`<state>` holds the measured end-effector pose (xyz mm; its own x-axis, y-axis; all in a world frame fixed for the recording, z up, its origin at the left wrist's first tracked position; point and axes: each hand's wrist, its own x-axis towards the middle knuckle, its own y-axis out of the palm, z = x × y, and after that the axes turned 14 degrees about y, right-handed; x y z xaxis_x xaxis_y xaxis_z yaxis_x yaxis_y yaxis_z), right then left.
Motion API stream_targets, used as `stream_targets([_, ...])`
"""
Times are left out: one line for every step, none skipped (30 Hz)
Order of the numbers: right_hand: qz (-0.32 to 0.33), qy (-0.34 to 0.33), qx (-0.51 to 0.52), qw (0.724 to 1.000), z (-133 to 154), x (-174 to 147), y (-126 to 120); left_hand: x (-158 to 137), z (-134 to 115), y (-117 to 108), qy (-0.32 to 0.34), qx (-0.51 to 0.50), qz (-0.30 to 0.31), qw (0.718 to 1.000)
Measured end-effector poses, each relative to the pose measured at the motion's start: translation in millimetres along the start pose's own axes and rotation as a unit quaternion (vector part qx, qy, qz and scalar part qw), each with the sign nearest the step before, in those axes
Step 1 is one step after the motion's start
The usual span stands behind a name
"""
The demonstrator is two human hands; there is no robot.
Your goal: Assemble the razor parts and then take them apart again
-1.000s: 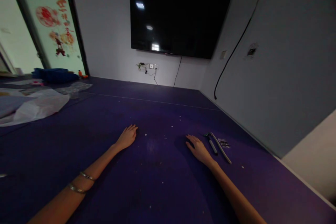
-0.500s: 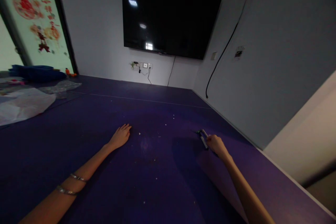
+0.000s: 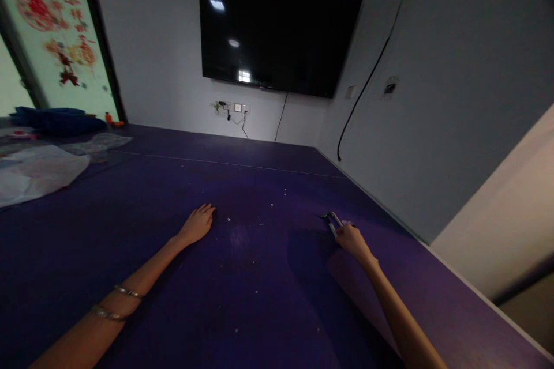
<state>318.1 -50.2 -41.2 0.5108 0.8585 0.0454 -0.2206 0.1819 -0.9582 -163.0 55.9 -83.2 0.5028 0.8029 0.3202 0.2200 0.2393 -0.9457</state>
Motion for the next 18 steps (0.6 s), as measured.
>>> stream_targets([-0.003,0.000,0.000,1.000,0.0,-1.0,0.1,0.2,0.0,-0.2,0.000,0.003,0.001,1.000])
stream_targets([-0.003,-0.003,0.001,1.000,0.0,-2.2,0.2,0.5,0.1,-0.6,-0.001,0.004,0.004,1.000])
stream_targets([-0.002,-0.006,0.003,1.000,-0.1,-3.4,0.3,0.9,0.1,-1.3,-0.005,0.004,0.008,1.000])
stream_targets([-0.002,-0.010,0.007,1.000,-0.2,-4.7,0.4,1.6,0.0,-2.4,-0.010,0.001,0.012,1.000])
stream_targets([-0.003,-0.013,0.012,1.000,-0.3,-6.1,0.5,2.5,-0.7,-4.0,-0.015,-0.003,0.015,1.000])
stream_targets([-0.006,-0.013,0.018,1.000,-0.4,-7.5,0.7,3.7,-2.3,-6.3,-0.019,-0.007,0.013,1.000])
stream_targets([-0.011,-0.011,0.026,1.000,-0.3,-8.8,0.9,5.3,-5.2,-9.3,-0.023,-0.011,0.007,1.000])
stream_targets([-0.016,-0.007,0.034,0.999,0.0,-10.1,0.9,7.3,-9.8,-13.0,-0.023,-0.016,-0.006,1.000])
stream_targets([-0.019,-0.005,0.044,0.999,0.9,-11.3,0.7,9.9,-16.5,-17.4,-0.020,-0.022,-0.028,0.999])
stream_targets([-0.019,-0.005,0.053,0.998,2.5,-12.6,0.3,12.9,-25.4,-22.3,-0.010,-0.033,-0.052,0.998])
stream_targets([-0.018,-0.007,0.064,0.998,4.9,-13.9,-0.5,16.5,-36.7,-27.3,0.001,-0.049,-0.077,0.996])
stream_targets([-0.015,-0.011,0.075,0.997,8.2,-15.3,-1.6,20.6,-50.2,-32.3,0.020,-0.072,-0.097,0.992])
stream_targets([-0.011,-0.016,0.088,0.996,12.6,-16.9,-3.0,25.1,-65.6,-36.7,0.035,-0.102,-0.116,0.987])
stream_targets([-0.010,-0.020,0.098,0.995,18.1,-18.9,-4.7,29.9,-82.4,-40.3,0.042,-0.135,-0.129,0.982])
stream_targets([-0.011,-0.025,0.106,0.994,24.5,-21.5,-6.5,35.0,-100.1,-42.7,0.051,-0.170,-0.125,0.976])
stream_targets([-0.015,-0.029,0.111,0.993,31.8,-24.8,-8.4,40.2,-118.0,-43.8,0.057,-0.205,-0.114,0.970])
stream_targets([-0.022,-0.036,0.112,0.993,39.7,-28.8,-10.2,45.6,-135.5,-43.4,0.060,-0.240,-0.099,0.964])
stream_targets([-0.028,-0.048,0.110,0.992,48.0,-33.7,-11.9,50.9,-152.0,-41.7,0.064,-0.274,-0.081,0.956])
